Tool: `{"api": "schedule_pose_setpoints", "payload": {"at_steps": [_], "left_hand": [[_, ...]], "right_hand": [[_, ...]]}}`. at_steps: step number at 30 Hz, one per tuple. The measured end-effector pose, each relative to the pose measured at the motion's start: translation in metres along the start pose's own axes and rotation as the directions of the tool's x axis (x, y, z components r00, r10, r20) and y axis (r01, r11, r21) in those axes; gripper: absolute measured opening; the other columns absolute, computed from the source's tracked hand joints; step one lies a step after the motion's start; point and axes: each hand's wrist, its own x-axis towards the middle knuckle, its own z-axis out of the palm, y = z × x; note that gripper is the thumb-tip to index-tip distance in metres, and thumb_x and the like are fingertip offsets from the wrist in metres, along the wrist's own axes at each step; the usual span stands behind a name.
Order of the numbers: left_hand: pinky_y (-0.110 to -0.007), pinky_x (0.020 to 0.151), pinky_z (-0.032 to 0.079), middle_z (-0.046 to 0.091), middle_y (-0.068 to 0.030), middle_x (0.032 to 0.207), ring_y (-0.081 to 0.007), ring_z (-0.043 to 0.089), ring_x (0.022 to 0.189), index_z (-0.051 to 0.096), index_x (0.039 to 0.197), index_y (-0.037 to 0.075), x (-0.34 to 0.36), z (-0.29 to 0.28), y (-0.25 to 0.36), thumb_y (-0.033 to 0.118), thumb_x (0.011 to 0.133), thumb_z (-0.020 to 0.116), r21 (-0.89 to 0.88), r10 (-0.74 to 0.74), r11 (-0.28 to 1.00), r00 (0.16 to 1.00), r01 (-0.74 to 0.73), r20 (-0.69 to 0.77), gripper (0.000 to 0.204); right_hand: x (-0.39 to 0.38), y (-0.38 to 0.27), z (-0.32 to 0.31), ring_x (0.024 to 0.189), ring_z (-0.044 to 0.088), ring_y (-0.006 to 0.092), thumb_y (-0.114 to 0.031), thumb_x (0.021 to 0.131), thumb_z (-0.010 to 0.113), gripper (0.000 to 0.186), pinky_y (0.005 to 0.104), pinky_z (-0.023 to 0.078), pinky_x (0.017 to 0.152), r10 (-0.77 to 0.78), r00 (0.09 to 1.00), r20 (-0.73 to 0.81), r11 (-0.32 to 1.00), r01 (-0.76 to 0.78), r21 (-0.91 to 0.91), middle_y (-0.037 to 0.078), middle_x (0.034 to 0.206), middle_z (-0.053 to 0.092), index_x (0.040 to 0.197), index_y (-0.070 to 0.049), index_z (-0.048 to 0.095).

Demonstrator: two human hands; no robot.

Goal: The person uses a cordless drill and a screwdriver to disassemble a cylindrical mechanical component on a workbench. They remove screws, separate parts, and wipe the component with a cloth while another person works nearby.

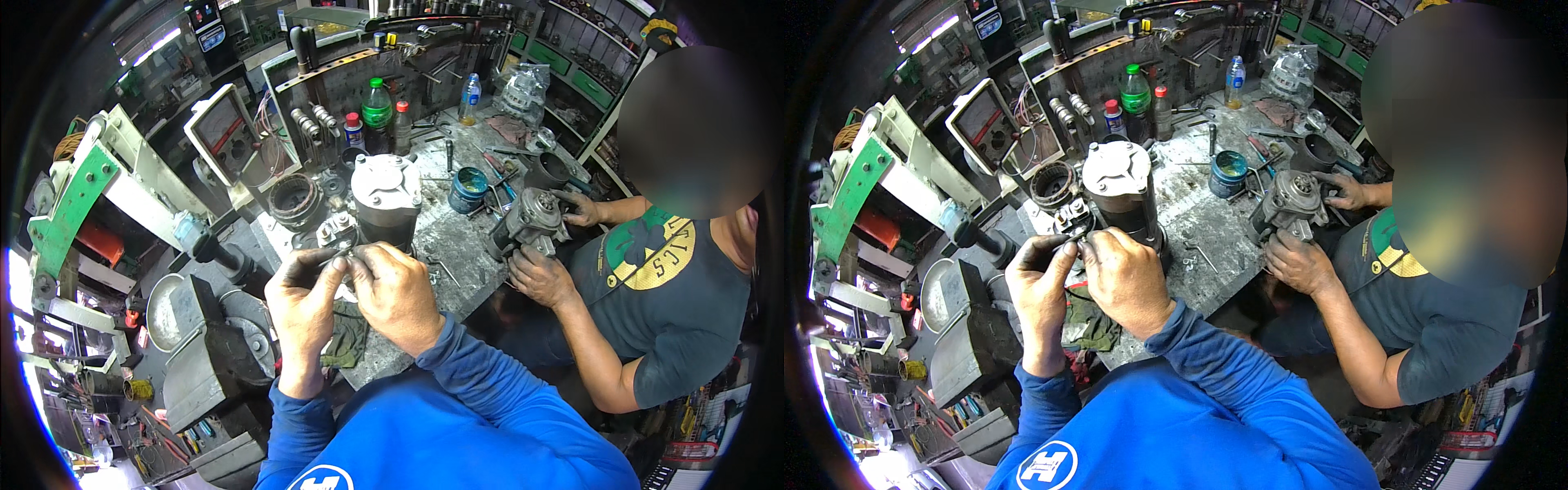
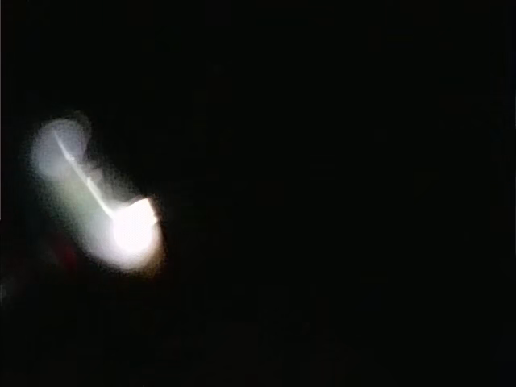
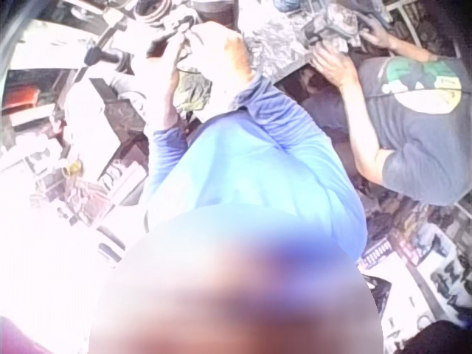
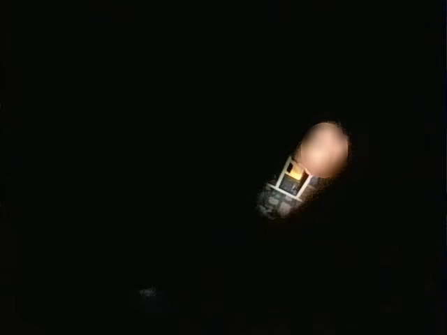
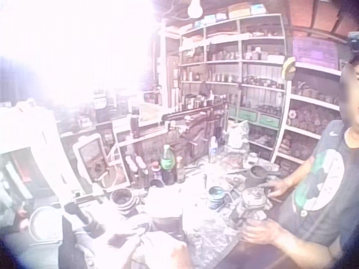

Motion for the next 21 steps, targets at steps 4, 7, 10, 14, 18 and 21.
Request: {"api": "schedule_pose_setpoints", "payload": {"at_steps": [4,7,10,14,18,21], "left_hand": [[-0.025,0.080,0.054,0.076,-0.0051,0.094,-0.0092,0.067,0.086,0.074,0.104,-0.004,0.0005,0.0014,-0.0001,0.004,0.094,0.082,-0.003,0.009,1.000,1.000,-0.009,0.009,0.015],[-0.025,0.079,0.053,0.075,-0.0047,0.093,-0.0087,0.066,0.084,0.074,0.103,-0.004,0.0007,0.0014,-0.0004,0.005,0.094,0.083,-0.001,0.012,1.000,1.000,-0.012,0.009,0.016],[-0.024,0.077,0.053,0.075,-0.0047,0.092,-0.0084,0.065,0.083,0.074,0.102,-0.004,0.0006,0.0017,-0.0002,0.005,0.093,0.084,-0.009,0.012,1.000,1.000,-0.012,-0.002,0.016],[-0.024,0.075,0.053,0.075,-0.0051,0.090,-0.0083,0.065,0.081,0.074,0.102,-0.004,0.0011,0.0017,0.0026,0.004,0.092,0.084,0.001,0.000,1.000,1.000,0.000,-0.014,0.016],[-0.025,0.073,0.053,0.076,-0.0060,0.089,-0.0086,0.066,0.080,0.074,0.103,-0.004,0.0039,0.0014,0.0065,0.003,0.091,0.085,0.014,0.001,1.000,1.000,-0.001,-0.001,0.017],[-0.026,0.074,0.055,0.076,-0.0068,0.088,-0.0095,0.067,0.079,0.074,0.104,-0.004,0.0058,0.0013,0.0088,0.003,0.092,0.084,0.023,-0.007,1.000,1.000,0.006,0.028,0.017]], "right_hand": [[0.0004,-0.0011,-0.0002,0.081,0.072,0.0419,-0.007,0.097,0.069,0.010,0.0463,0.058,0.070,-0.008,1.000,0.004,1.000,0.008,-0.012,0.020,0.092,0.073,0.101,0.003,0.070],[0.0010,-0.0011,-0.0001,0.081,0.073,0.0409,-0.007,0.097,0.070,0.009,0.0453,0.058,0.069,0.010,1.000,-0.013,1.000,-0.010,0.025,0.020,0.090,0.073,0.100,0.002,0.071],[0.0023,-0.0015,0.0006,0.079,0.068,0.0425,-0.010,0.098,0.067,0.012,0.0505,0.055,0.068,0.049,0.999,-0.017,0.990,-0.047,0.129,0.019,0.084,0.068,0.092,0.001,0.066],[0.0043,-0.0024,0.0004,0.078,0.075,0.0305,-0.012,0.101,0.069,0.018,0.0406,0.056,0.070,0.361,0.915,0.179,0.846,-0.402,0.349,0.021,0.086,0.075,0.098,0.004,0.075],[0.0083,0.0005,-0.0026,0.071,0.069,0.0148,-0.013,0.105,0.068,0.022,0.0323,0.056,0.067,0.459,0.817,0.348,0.642,-0.576,0.505,0.010,0.086,0.078,0.100,0.007,0.077],[0.0086,0.0029,-0.0060,0.063,0.062,0.0085,-0.018,0.109,0.064,0.024,0.0275,0.052,0.059,0.500,0.707,0.500,0.416,-0.703,0.577,0.004,0.082,0.075,0.102,0.001,0.077]]}}
